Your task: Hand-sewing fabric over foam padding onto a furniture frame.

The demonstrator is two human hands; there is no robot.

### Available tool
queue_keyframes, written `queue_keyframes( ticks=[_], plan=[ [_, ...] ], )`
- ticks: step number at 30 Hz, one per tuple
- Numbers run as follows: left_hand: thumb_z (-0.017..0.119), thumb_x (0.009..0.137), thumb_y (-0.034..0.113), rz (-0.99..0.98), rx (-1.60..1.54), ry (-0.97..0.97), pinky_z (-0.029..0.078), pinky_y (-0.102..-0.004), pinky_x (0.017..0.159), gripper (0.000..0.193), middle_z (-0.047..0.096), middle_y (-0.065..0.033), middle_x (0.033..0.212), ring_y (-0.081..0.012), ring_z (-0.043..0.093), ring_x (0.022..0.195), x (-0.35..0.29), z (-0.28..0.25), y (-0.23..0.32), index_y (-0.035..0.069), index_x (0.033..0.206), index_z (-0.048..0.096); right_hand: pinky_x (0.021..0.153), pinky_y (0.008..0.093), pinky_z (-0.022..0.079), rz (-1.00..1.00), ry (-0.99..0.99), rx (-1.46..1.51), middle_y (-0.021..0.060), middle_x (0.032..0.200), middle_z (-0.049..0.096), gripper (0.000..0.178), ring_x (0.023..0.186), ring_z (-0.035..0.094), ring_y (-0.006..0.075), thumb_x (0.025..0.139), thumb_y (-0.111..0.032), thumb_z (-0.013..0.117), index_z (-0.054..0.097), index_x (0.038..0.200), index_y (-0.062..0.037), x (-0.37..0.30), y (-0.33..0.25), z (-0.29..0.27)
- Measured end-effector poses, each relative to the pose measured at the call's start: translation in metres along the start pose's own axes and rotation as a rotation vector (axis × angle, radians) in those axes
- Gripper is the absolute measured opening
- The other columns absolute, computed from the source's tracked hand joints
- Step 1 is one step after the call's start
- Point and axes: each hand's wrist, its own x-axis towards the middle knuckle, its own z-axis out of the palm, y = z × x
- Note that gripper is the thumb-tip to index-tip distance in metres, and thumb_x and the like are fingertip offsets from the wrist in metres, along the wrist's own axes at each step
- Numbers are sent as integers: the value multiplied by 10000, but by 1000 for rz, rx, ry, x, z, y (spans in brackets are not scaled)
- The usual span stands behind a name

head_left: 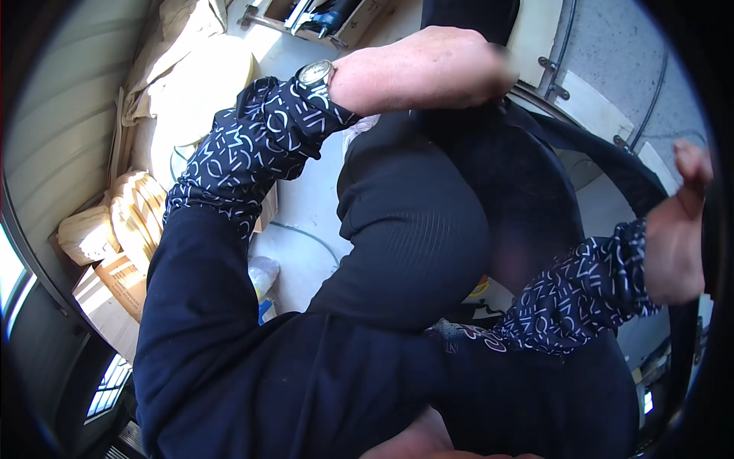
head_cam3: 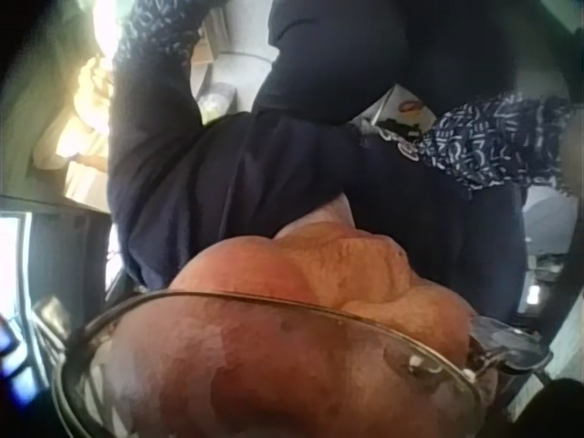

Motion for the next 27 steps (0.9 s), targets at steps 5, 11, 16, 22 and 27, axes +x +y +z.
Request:
queue_keyframes(
  ticks=[5,11,16,22,27],
  plan=[
    [693,988,116,119,116,36,611,-379,776,154,755,-144,903,-308,763,855,-1,-4,-7,74,1126,746,736,296,543,334,-262,-606,68,879,710,112,774,681,165,987,-124,735,759,1061,-44,-29,59,78],
    [722,969,152,48,108,208,579,-407,686,192,739,-138,869,-333,735,781,9,-7,-6,125,1154,678,718,354,531,262,-433,-858,99,882,672,88,761,682,256,938,-98,738,706,1008,-54,-16,68,87],
    [726,967,157,6,76,210,572,-414,656,256,728,-139,835,-331,731,752,13,-11,-6,142,1214,663,715,379,534,288,-455,-961,95,879,670,106,747,676,269,929,-123,743,684,992,-63,-8,61,82],
    [725,961,134,45,80,168,586,-404,673,278,742,-136,840,-316,735,731,23,-16,3,147,1239,720,705,373,538,369,-415,-925,117,821,696,89,749,694,278,937,-94,728,688,1003,-50,-10,56,76],
    [709,965,114,116,154,175,600,-387,703,243,763,-110,909,-301,743,786,14,-13,-2,141,1204,748,710,368,532,399,-405,-798,128,834,696,108,768,696,299,922,-53,731,717,1028,-38,-8,63,74]
  ],
)
